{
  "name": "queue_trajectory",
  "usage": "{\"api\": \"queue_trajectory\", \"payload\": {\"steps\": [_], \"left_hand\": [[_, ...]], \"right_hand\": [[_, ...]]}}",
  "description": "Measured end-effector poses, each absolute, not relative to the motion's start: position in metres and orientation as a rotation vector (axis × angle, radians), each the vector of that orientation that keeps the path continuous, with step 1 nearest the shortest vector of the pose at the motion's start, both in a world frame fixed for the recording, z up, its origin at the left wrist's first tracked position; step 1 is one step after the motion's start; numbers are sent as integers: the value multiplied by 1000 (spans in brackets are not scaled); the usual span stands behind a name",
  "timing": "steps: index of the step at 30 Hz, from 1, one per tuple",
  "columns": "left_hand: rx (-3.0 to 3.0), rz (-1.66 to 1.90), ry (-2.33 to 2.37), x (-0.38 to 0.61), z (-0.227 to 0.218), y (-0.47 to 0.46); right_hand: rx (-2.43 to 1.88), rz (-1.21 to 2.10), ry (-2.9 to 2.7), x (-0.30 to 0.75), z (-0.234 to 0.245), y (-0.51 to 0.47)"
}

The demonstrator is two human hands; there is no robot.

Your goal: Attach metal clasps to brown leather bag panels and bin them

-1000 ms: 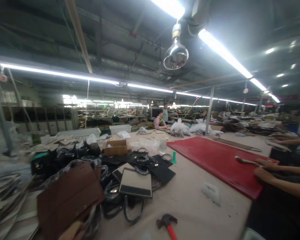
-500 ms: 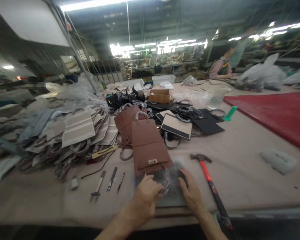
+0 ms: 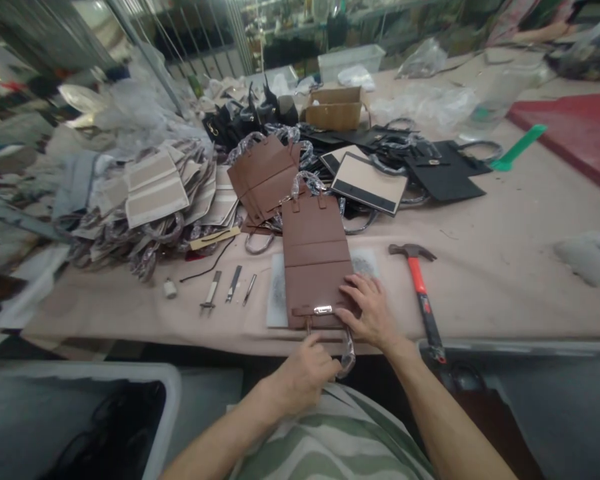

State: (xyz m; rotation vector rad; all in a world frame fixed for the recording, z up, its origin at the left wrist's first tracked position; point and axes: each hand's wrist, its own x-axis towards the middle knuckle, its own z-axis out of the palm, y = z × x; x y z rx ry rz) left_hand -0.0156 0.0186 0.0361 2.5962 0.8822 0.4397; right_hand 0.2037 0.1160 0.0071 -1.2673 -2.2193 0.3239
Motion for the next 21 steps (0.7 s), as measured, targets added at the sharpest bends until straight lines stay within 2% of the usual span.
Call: {"api": "queue_trajectory", "payload": {"steps": [5, 14, 21], "left_hand": [[2593, 386, 837, -22, 39, 34], [2585, 353, 733, -18, 16, 30], [2577, 386, 705, -24, 24, 39]], "right_hand": [[-1231, 338, -2300, 205, 8, 117], [-1249, 289, -2362, 202, 11, 120], [-1320, 245, -2427, 197, 13, 123]]}}
